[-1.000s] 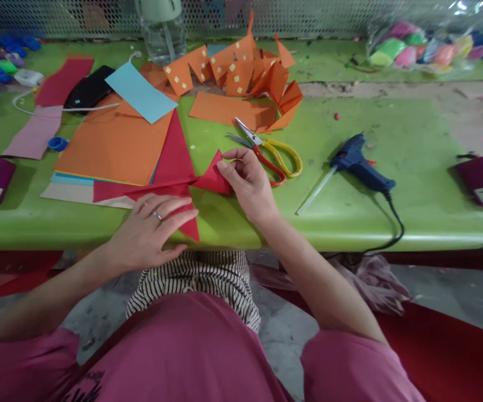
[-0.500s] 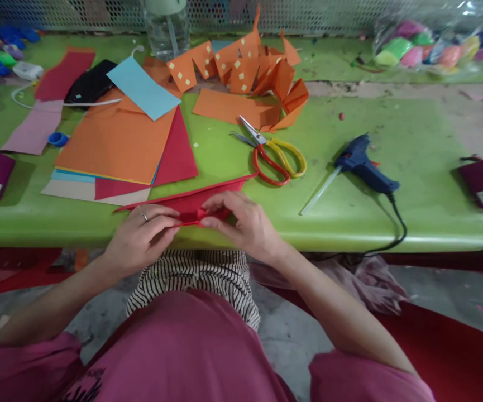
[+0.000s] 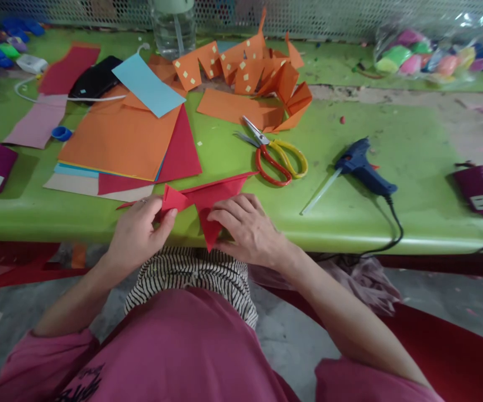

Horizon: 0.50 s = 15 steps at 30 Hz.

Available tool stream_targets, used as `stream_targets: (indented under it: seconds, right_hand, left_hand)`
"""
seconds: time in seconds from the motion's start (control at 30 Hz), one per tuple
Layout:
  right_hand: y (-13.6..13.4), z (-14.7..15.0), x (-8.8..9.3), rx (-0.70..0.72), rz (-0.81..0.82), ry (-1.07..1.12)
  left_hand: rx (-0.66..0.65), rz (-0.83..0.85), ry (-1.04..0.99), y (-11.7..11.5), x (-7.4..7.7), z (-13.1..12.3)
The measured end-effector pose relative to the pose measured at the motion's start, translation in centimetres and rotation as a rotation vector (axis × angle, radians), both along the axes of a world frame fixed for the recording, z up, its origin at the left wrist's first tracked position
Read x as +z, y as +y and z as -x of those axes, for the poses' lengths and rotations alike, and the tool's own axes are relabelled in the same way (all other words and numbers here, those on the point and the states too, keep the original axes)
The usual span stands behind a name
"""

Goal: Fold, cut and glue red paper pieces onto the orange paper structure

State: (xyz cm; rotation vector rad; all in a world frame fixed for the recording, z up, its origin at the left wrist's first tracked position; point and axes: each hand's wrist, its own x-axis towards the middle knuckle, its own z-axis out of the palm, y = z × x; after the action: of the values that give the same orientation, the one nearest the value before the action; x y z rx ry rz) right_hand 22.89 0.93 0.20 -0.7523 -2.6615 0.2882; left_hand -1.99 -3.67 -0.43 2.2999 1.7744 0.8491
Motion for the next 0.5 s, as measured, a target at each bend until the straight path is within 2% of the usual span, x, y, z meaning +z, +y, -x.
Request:
stream_targets:
  seconds: [0.13, 0.27, 0.43, 0.5]
  right_hand:
    - [-0.1, 0.1, -0.1, -0.02, 0.022, 0.082]
    - [0.3, 0.8, 0.3, -0.092, 0.176, 0.186]
    - [0.5, 2.4, 1.0, -0.34, 0.438, 0.273]
    - [0.6, 2.8, 1.1, -0.395, 0.489, 0.282]
  left_hand:
    - [-0.074, 0.045, 0.006, -0.1, 0.7, 0.4]
    - [-0.132, 0.099, 0.035, -0.3, 1.4, 0.4]
    - [-0.02, 0.088, -0.038, -0.6, 0.8, -0.3]
    - [0.011, 0.078, -0.088, -0.6, 0.5, -0.5]
